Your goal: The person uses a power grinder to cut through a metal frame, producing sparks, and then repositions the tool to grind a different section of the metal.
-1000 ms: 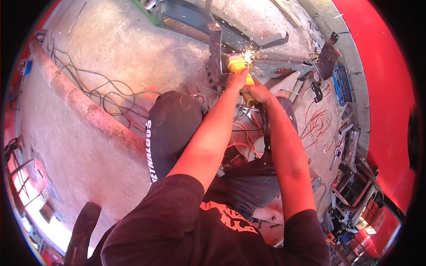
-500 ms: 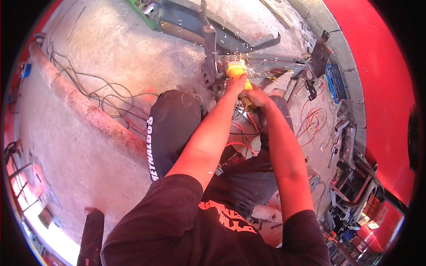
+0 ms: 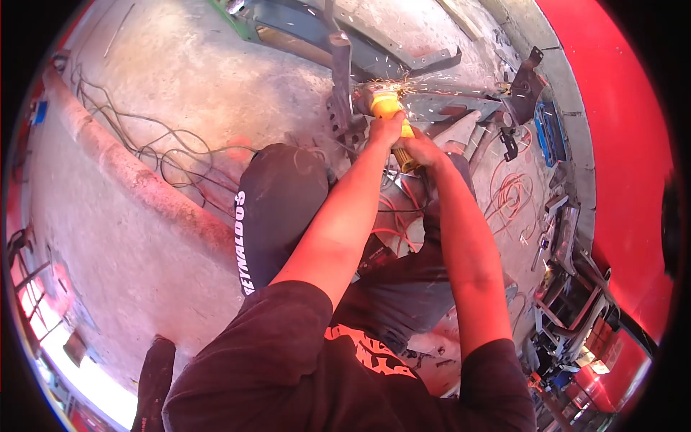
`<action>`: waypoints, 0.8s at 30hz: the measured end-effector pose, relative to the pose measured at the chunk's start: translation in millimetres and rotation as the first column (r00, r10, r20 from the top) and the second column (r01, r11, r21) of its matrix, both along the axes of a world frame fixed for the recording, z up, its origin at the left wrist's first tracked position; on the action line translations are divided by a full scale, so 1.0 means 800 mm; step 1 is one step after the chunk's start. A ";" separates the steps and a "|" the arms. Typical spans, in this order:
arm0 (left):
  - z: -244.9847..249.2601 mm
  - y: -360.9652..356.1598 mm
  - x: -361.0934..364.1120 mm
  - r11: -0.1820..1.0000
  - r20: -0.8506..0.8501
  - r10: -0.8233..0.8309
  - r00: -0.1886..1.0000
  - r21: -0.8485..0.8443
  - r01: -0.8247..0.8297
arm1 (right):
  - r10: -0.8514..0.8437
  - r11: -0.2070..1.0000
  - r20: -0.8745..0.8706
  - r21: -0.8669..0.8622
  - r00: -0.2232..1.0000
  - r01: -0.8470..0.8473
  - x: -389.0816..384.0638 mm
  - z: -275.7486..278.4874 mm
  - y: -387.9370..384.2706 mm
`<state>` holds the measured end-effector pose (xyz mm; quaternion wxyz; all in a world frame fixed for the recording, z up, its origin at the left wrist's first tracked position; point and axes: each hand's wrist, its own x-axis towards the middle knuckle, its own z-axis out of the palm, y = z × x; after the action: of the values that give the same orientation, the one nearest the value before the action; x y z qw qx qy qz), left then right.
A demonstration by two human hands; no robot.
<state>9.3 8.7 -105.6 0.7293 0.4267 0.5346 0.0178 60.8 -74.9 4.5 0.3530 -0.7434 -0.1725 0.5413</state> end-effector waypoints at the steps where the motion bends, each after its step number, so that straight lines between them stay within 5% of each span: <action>1: 0.009 0.001 -0.001 1.000 -0.019 -0.005 1.000 0.014 0.005 | -0.004 1.000 0.002 0.014 1.000 0.004 0.005 -0.012 -0.006; 6: -0.028 0.000 0.012 0.999 0.011 0.005 1.000 0.032 -0.006 | 0.006 0.999 0.014 0.042 1.000 -0.007 0.021 -0.049 -0.015; 9: -0.022 0.005 0.005 0.998 -0.009 0.013 1.000 0.056 -0.012 | 0.093 0.991 0.193 0.075 0.977 -0.109 0.043 -0.118 -0.025; 12: -0.019 0.014 -0.004 0.995 0.085 0.094 0.992 -0.033 -0.091 | 0.049 0.999 0.058 -0.001 0.997 -0.049 0.008 -0.028 0.004; 15: -0.028 0.021 -0.006 0.996 0.078 0.081 0.994 -0.031 -0.079 | 0.074 0.996 0.127 -0.052 0.989 -0.068 0.009 -0.042 0.009; 24: -0.008 0.015 -0.017 0.998 0.036 -0.045 0.998 0.053 0.043 | -0.013 1.000 -0.062 -0.004 0.998 0.013 -0.015 0.004 0.005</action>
<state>-4.6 20.3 -112.2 0.7279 0.4566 0.5109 0.0235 48.6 -71.1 7.4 0.3605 -0.7278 -0.1559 0.5622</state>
